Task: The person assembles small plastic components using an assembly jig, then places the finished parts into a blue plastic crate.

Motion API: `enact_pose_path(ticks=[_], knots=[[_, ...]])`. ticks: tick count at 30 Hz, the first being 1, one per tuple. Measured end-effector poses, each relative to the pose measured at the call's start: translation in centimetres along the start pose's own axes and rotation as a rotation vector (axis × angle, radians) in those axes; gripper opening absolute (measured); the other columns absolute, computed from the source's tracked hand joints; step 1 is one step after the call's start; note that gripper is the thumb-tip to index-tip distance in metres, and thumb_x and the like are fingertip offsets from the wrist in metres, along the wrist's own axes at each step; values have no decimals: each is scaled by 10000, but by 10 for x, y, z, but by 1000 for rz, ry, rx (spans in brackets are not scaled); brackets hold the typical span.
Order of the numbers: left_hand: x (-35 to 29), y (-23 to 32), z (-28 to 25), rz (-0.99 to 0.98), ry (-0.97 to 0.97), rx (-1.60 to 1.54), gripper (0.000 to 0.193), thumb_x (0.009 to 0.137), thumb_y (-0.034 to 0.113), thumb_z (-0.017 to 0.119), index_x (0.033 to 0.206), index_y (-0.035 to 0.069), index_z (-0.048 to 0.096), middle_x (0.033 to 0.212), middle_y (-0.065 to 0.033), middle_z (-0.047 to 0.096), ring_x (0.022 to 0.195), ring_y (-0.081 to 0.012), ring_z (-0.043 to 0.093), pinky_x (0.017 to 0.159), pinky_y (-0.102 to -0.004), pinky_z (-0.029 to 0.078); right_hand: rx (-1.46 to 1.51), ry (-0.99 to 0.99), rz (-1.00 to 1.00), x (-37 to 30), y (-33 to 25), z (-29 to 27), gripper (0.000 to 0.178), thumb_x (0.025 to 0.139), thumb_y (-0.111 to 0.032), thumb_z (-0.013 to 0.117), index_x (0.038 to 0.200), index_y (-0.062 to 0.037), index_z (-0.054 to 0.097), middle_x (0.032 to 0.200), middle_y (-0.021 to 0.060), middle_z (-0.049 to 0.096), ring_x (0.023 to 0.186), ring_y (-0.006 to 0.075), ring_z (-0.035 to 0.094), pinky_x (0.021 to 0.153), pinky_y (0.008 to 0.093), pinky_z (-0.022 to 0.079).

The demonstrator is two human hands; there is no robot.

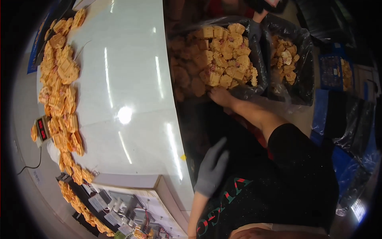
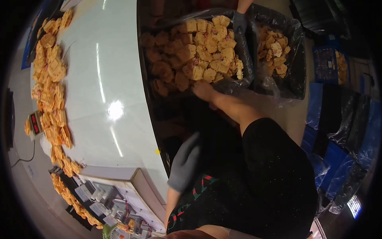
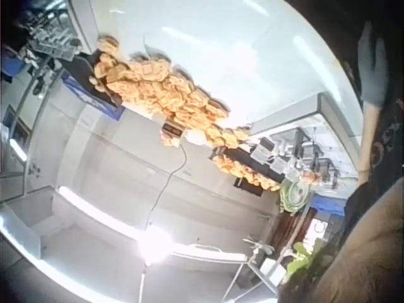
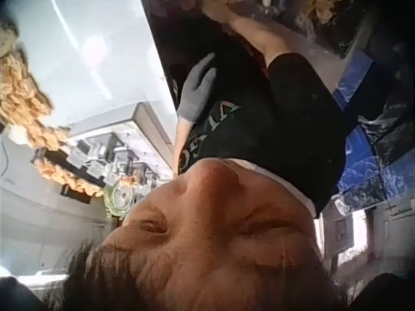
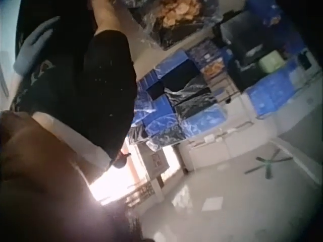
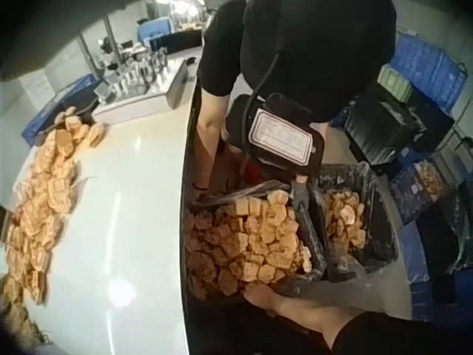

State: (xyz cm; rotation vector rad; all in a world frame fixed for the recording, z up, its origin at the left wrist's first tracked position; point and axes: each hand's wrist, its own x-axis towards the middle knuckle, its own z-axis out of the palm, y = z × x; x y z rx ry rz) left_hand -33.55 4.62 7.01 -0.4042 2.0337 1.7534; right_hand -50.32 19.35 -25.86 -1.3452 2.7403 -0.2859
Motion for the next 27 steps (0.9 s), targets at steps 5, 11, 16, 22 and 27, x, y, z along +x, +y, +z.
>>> enact_pose_path(ticks=[5,11,16,22,27], knots=[[154,-106,85,-418,391,-866,443,1004,237,478,1418,85,438,1363,-121,500,1246,-240,497,1025,-335,421,-108,-330,86,-17,-2,-6,155,820,-189,541,911,-133,653,859,57,637,922,223,612,761,380,489],[235,-431,9,-119,616,673,358,1010,247,369,1271,68,535,1224,-92,559,1140,-233,529,981,-292,425,187,-192,7,40,-86,-19,262,829,-184,564,1056,-102,667,1077,100,622,1063,283,556,872,404,473],[324,-354,55,-104,91,1103,389,1015,263,343,1281,50,532,1263,-89,559,1151,-228,518,1001,-325,410,264,-99,230,35,-5,-19,279,837,-175,552,1078,-83,656,1084,98,627,1050,302,561,879,406,467],[285,-349,-15,-82,193,961,424,985,311,376,1282,63,550,1303,-93,566,1217,-231,523,1038,-382,402,669,229,240,64,-57,-74,194,872,-148,534,990,-29,633,896,194,654,845,367,636,737,435,503],[270,-297,2,-306,-32,1415,443,946,348,435,1239,50,581,1273,-102,602,1215,-223,557,1032,-415,418,452,172,164,18,-50,-62,183,870,-179,549,984,-78,651,926,136,665,890,335,639,750,420,503]])
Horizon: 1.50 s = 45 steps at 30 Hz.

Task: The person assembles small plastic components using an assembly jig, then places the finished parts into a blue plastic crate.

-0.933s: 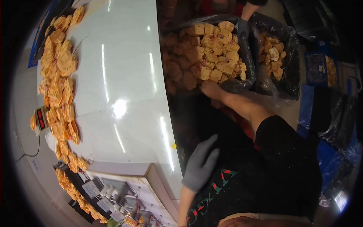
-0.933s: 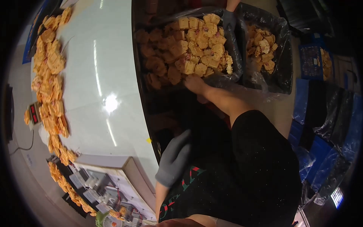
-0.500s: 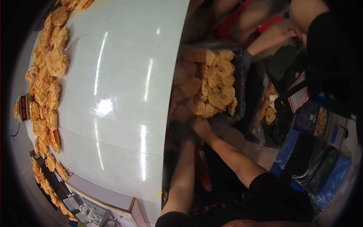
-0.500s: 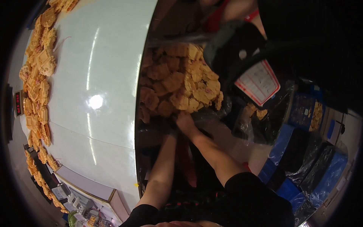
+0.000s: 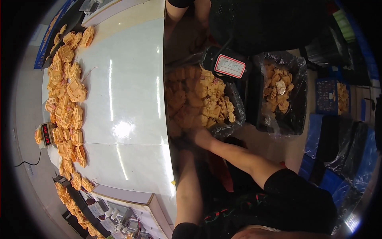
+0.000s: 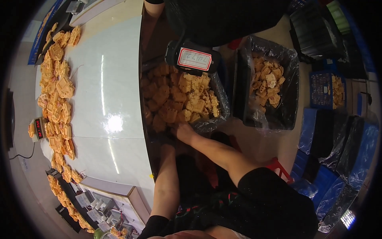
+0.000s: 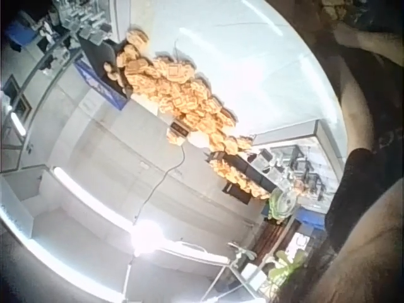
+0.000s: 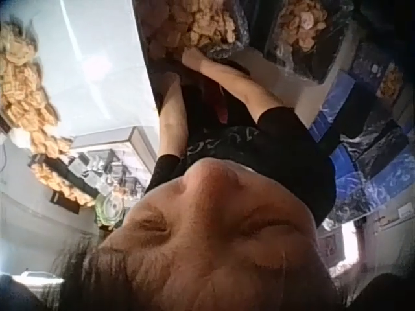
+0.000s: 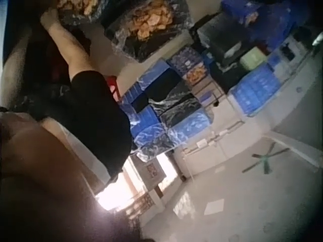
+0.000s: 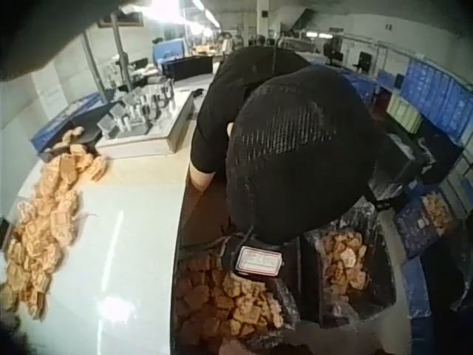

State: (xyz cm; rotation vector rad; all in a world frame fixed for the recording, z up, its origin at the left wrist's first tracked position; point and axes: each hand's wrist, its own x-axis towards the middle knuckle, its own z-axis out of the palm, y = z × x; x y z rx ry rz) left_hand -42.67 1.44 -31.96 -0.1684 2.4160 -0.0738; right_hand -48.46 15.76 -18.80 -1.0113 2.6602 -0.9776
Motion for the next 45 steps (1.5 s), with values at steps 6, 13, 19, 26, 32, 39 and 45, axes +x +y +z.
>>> enact_pose_path(ticks=[6,13,19,26,32,39,45], knots=[[-33,-56,10,-89,-48,-244,467,926,346,478,1262,33,561,1295,-111,592,1223,-222,549,1038,-387,414,-42,169,376,-32,28,-112,381,770,-189,715,1118,-80,604,1110,133,593,1074,329,556,896,453,453],[-36,-55,-3,-168,-37,-369,508,902,342,528,1289,13,538,1321,-122,580,1233,-220,540,1044,-356,409,308,149,881,-38,142,-46,515,816,-281,727,1223,-45,517,1216,191,543,1123,384,544,911,442,459],[-22,-74,-3,-262,-41,-572,553,882,339,571,1313,-3,518,1342,-131,570,1241,-219,532,1050,-328,405,580,364,716,19,159,-36,419,801,-217,692,1167,-85,536,1111,197,592,1040,377,590,886,425,474],[-15,-108,9,-131,47,-1536,440,882,252,528,1249,14,568,1243,-127,611,1161,-238,570,976,-360,456,508,394,719,92,141,-35,369,783,-185,670,1122,-69,583,1120,175,616,1068,346,598,889,421,494],[-5,-80,-18,-152,179,-919,400,945,241,372,1190,17,594,1125,-119,643,1032,-259,625,854,-389,541,433,356,715,106,147,-28,408,829,-198,637,1215,-84,567,1188,191,566,1104,366,579,938,427,483],[16,-123,3,-135,324,-1628,582,767,277,736,1225,-43,575,1196,-144,654,1093,-220,632,866,-319,507,554,266,568,135,146,-29,566,864,-324,621,1339,-43,496,1271,231,552,1157,374,557,980,420,458],[9,-77,-62,-380,174,-1333,767,659,386,815,1260,-18,561,1247,-155,626,1161,-255,601,928,-338,490,887,406,451,104,135,15,639,899,-383,662,1337,38,466,1245,214,577,1173,289,562,984,345,444]])
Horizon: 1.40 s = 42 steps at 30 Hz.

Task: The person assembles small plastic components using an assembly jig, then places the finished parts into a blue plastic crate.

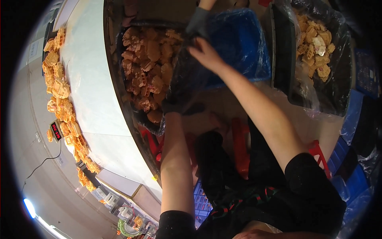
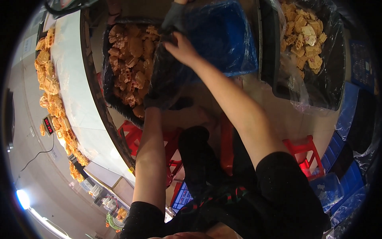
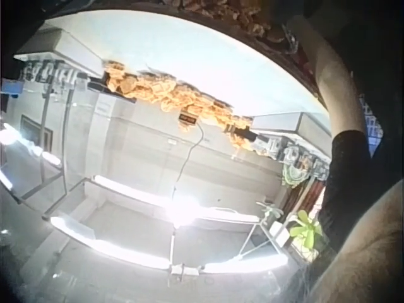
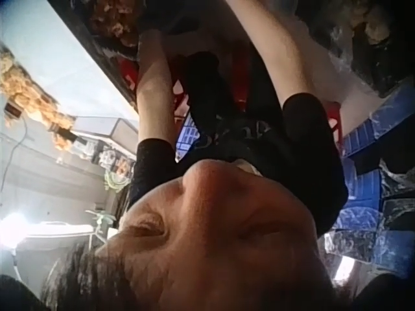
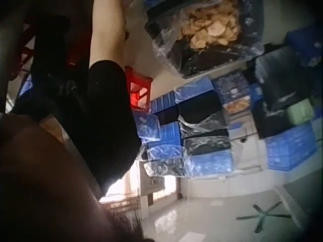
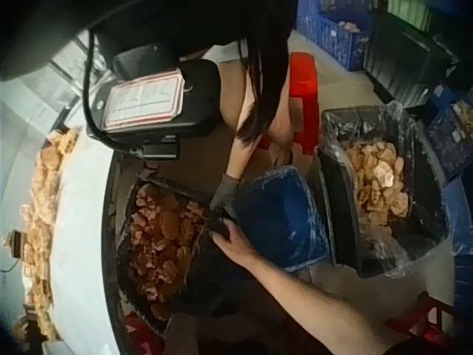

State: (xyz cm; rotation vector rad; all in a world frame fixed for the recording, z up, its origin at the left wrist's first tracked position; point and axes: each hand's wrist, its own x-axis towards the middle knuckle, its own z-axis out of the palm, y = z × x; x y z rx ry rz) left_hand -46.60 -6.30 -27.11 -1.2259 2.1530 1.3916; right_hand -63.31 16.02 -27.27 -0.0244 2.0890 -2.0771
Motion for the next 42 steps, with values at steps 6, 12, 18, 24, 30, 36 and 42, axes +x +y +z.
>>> enact_pose_path(ticks=[6,12,18,24,30,36,42], knots=[[-30,68,-7,-159,198,511,918,582,457,854,1312,4,530,1291,-168,598,1205,-286,575,984,-363,476,336,-3,407,-194,71,-14,494,935,-297,636,1304,8,513,1264,183,579,1156,243,584,980,349,461],[-19,65,-9,-91,168,536,779,708,423,774,1295,-25,525,1259,-175,612,1179,-283,592,958,-354,484,115,-487,684,-215,92,-43,407,945,-304,626,1195,6,548,1053,76,636,944,152,624,838,291,492],[10,45,-26,-15,135,654,926,709,520,724,1467,131,361,1412,-155,497,1281,-288,506,1026,-333,442,164,-329,796,-208,78,-30,370,942,-331,617,1153,-30,576,973,34,624,881,119,603,770,254,470],[-17,46,1,116,291,317,710,825,467,641,1427,157,425,1396,-139,501,1229,-306,532,1005,-351,451,197,-341,812,-198,71,-29,345,939,-306,610,1145,-31,586,987,38,606,867,115,596,771,257,464],[-59,52,34,318,608,310,624,867,398,630,1382,84,472,1322,-173,529,1208,-310,510,943,-434,470,235,-306,808,-195,75,-37,362,933,-266,625,1173,-1,564,982,87,633,893,160,618,797,276,492],[-12,37,-23,62,780,800,601,827,431,642,1297,65,562,1272,-198,564,1173,-351,550,975,-455,442,283,-334,801,-188,66,-29,342,939,-257,612,1174,-13,566,970,76,633,896,151,609,803,263,475],[12,41,-45,-63,682,734,556,866,486,557,1248,82,585,1209,-204,608,1120,-381,589,926,-479,467,270,-232,782,-184,83,-22,403,916,-328,650,1225,-86,555,1012,23,613,909,116,581,773,252,433]])
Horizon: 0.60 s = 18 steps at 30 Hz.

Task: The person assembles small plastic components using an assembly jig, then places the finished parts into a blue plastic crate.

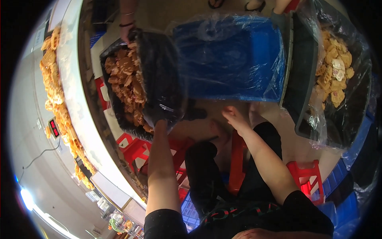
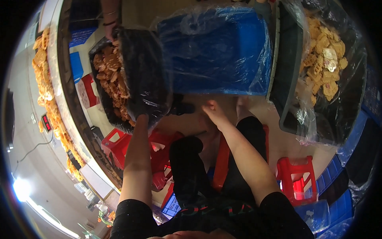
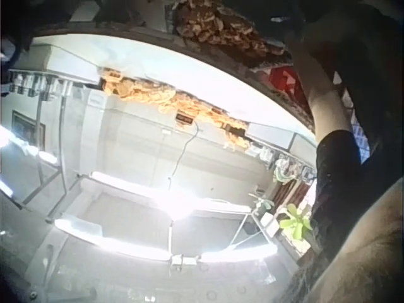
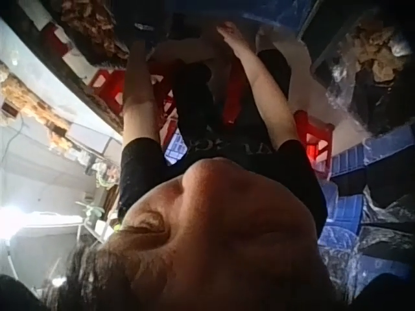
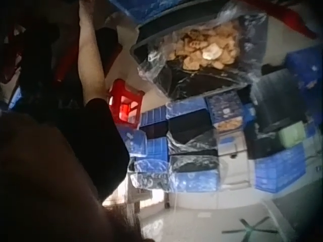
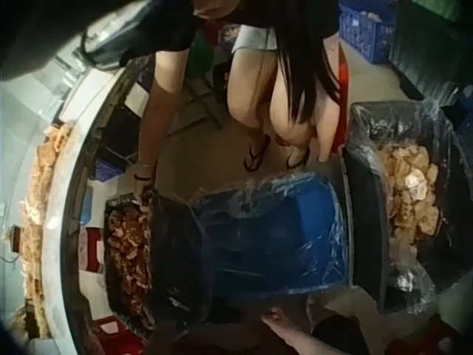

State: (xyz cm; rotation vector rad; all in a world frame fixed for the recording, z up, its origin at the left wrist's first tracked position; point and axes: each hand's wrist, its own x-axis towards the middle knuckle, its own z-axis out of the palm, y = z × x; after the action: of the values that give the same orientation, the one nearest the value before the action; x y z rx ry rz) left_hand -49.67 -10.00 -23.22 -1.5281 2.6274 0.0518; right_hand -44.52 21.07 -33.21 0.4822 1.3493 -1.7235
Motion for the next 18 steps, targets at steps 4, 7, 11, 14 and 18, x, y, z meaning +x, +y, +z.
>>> enact_pose_path(ticks=[4,7,11,14,18], knots=[[12,6,2,67,-54,36,496,887,475,516,1227,121,589,1222,-168,606,1119,-383,591,896,-495,481,326,458,287,61,20,-24,352,868,-339,707,1108,-123,567,936,17,593,818,143,573,697,300,471],[12,10,1,57,-43,74,470,887,451,533,1226,129,582,1247,-157,593,1136,-375,583,905,-491,473,564,621,493,100,28,-39,313,846,-317,733,1032,-146,549,862,13,551,736,156,546,624,296,483],[9,18,4,101,-91,112,482,888,462,529,1245,141,570,1275,-145,579,1152,-364,576,919,-486,465,1124,776,515,138,61,-88,279,849,-270,729,1027,-180,534,825,4,517,692,136,518,592,258,473],[14,4,-6,176,-38,131,508,894,497,503,1255,144,561,1259,-150,583,1152,-366,575,925,-488,461,1005,835,375,135,55,-58,245,866,-244,698,1043,-180,540,891,4,559,737,129,547,639,253,486],[18,5,-4,188,-57,170,533,910,507,485,1199,72,588,1197,-203,615,1130,-395,576,917,-473,451,989,827,217,131,29,-53,382,870,-227,678,1171,-111,475,1095,74,519,826,155,576,703,285,526]])
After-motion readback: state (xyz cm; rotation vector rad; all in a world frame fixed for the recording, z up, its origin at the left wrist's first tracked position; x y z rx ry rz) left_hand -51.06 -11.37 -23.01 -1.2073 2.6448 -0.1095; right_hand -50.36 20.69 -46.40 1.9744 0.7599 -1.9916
